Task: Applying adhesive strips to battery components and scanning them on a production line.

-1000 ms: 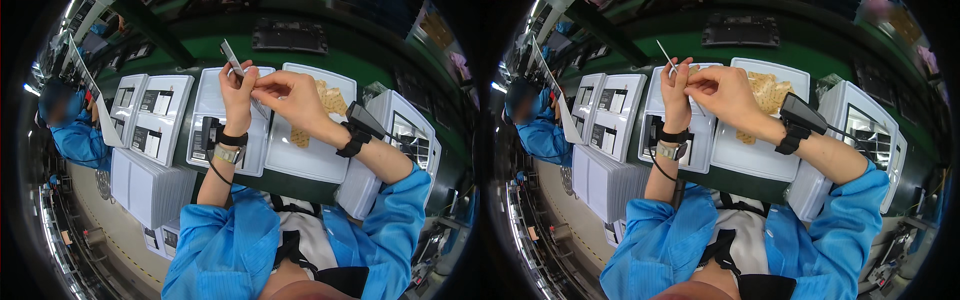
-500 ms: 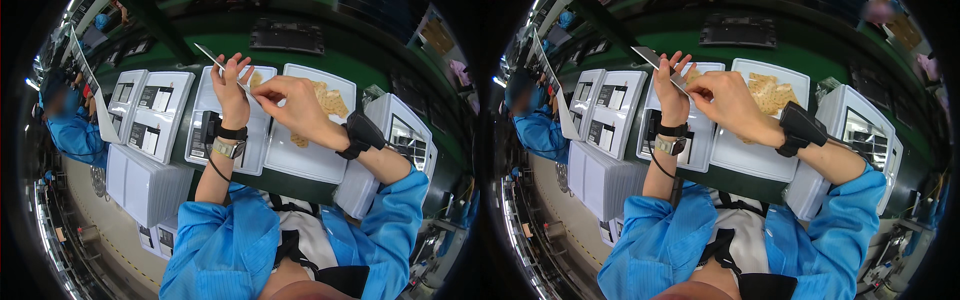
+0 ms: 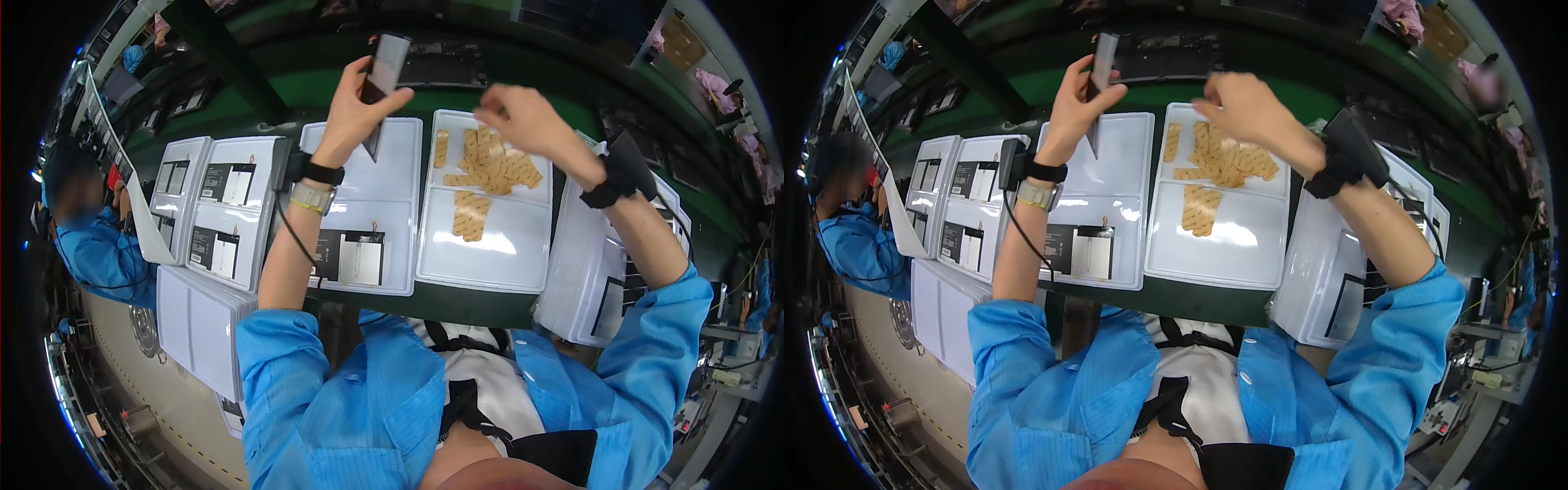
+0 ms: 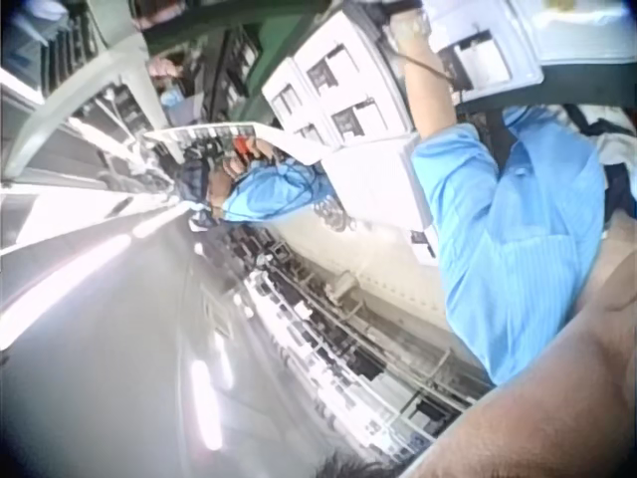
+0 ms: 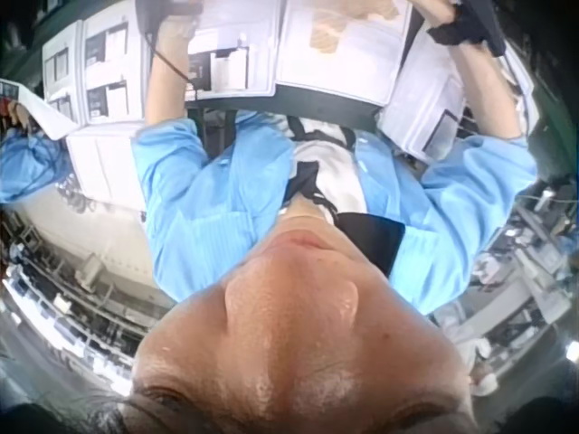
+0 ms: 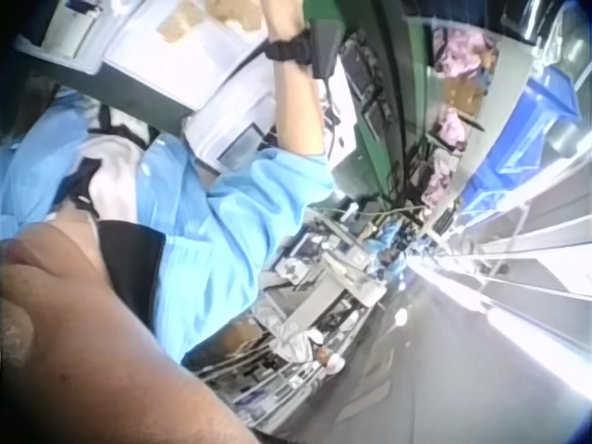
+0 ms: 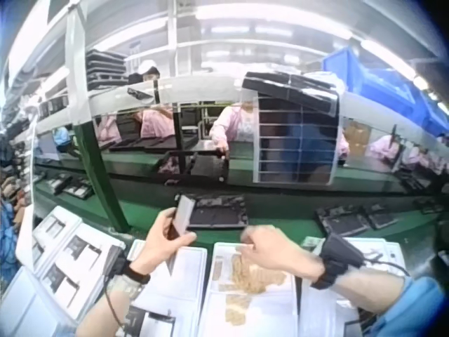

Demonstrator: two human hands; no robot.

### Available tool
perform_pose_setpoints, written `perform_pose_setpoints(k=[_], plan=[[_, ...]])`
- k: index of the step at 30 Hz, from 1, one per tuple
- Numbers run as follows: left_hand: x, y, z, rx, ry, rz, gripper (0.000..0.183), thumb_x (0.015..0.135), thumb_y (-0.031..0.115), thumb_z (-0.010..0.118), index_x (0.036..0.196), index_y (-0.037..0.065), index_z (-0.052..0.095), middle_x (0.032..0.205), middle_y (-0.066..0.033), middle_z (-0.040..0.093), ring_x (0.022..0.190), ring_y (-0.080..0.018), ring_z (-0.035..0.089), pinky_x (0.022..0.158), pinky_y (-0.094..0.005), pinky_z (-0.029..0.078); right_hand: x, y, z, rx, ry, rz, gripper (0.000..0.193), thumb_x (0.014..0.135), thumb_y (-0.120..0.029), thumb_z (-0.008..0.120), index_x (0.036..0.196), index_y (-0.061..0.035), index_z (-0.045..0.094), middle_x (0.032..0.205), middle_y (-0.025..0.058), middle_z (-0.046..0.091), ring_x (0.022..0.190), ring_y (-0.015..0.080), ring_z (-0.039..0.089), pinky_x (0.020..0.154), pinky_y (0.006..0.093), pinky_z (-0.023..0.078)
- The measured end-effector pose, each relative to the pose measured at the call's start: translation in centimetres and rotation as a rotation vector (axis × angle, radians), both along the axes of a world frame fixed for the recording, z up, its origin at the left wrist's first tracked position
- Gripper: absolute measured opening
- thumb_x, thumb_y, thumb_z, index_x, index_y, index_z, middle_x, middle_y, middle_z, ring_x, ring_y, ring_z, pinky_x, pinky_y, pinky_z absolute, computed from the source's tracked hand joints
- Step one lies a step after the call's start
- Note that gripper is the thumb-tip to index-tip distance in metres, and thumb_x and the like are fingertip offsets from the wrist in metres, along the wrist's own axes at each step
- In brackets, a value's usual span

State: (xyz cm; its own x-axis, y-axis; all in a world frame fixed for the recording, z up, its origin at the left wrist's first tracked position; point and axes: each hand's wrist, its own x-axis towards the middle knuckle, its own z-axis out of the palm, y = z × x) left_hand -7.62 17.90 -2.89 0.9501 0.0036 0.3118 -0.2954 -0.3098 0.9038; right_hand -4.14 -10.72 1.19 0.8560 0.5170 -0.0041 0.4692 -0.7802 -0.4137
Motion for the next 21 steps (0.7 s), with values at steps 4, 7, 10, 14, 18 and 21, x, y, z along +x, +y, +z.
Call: perform_pose_setpoints(k=[4, 7, 10, 14, 18, 21], plan=[[3.0, -3.7, 0.6, 0.360, -0.310, -0.046, 0.099, 0.065, 0.036, 0.095, 0.144, 0.001, 0.047, 0.128, -0.0197, 0.062, 0.115, -0.0309, 0.064, 0.099, -0.0376, 0.051, 1.9, 2.1, 2.4, 0.399, -0.116, -0.063, 0.074, 0.092, -0.040, 0.075, 0.145, 0.0035, 0.049, 0.115, 0.0274, 0.072, 0.105, 0.0395, 0.072, 0.091, 0.0404, 0.056], [4.8, -6.1, 0.1, 0.427, -0.365, -0.114, 0.108, 0.062, 0.041, 0.097, 0.148, 0.002, 0.045, 0.137, -0.0226, 0.060, 0.125, -0.0358, 0.061, 0.107, -0.0422, 0.049, 4.2, 1.4, 2.9, 0.198, -0.250, -0.017, 0.063, 0.090, -0.022, 0.077, 0.143, -0.0003, 0.052, 0.115, 0.0296, 0.070, 0.103, 0.0444, 0.070, 0.087, 0.0431, 0.057], [8.2, -4.3, -1.3, 0.443, -0.244, -0.142, 0.100, 0.076, 0.054, 0.086, 0.151, 0.005, 0.045, 0.144, -0.0254, 0.056, 0.132, -0.0400, 0.056, 0.112, -0.0469, 0.044, 4.5, 0.6, 3.8, 0.166, -0.277, -0.058, 0.055, 0.090, -0.016, 0.075, 0.139, -0.0012, 0.056, 0.117, 0.0301, 0.069, 0.111, 0.0464, 0.066, 0.092, 0.0455, 0.054], [18.3, 3.8, -10.1, 0.643, -0.031, 0.382, 0.101, 0.077, 0.069, 0.077, 0.150, 0.005, 0.050, 0.142, -0.0291, 0.055, 0.132, -0.0445, 0.052, 0.113, -0.0500, 0.041, 9.3, -2.6, 1.7, 0.060, -0.377, -0.189, 0.052, 0.094, -0.022, 0.071, 0.140, -0.0043, 0.055, 0.130, 0.0309, 0.062, 0.126, 0.0444, 0.058, 0.104, 0.0471, 0.047], [19.2, 3.6, -13.0, 0.790, 0.072, 0.306, 0.101, 0.072, 0.068, 0.082, 0.147, 0.005, 0.054, 0.153, -0.0354, 0.039, 0.138, -0.0521, 0.041, 0.115, -0.0524, 0.039, 13.4, -4.9, -0.1, 0.019, -0.454, -0.340, 0.049, 0.095, -0.039, 0.068, 0.133, -0.0078, 0.064, 0.135, 0.0269, 0.062, 0.128, 0.0412, 0.057, 0.106, 0.0454, 0.046], [18.1, -1.1, -13.1, 0.794, 0.077, 0.286, 0.097, 0.072, 0.067, 0.083, 0.147, 0.012, 0.055, 0.153, -0.0348, 0.038, 0.137, -0.0510, 0.041, 0.115, -0.0524, 0.039, 17.5, -7.9, -2.2, 0.005, -0.411, -0.296, 0.053, 0.091, -0.045, 0.070, 0.124, -0.0043, 0.069, 0.126, 0.0249, 0.068, 0.123, 0.0419, 0.060, 0.106, 0.0455, 0.046]])
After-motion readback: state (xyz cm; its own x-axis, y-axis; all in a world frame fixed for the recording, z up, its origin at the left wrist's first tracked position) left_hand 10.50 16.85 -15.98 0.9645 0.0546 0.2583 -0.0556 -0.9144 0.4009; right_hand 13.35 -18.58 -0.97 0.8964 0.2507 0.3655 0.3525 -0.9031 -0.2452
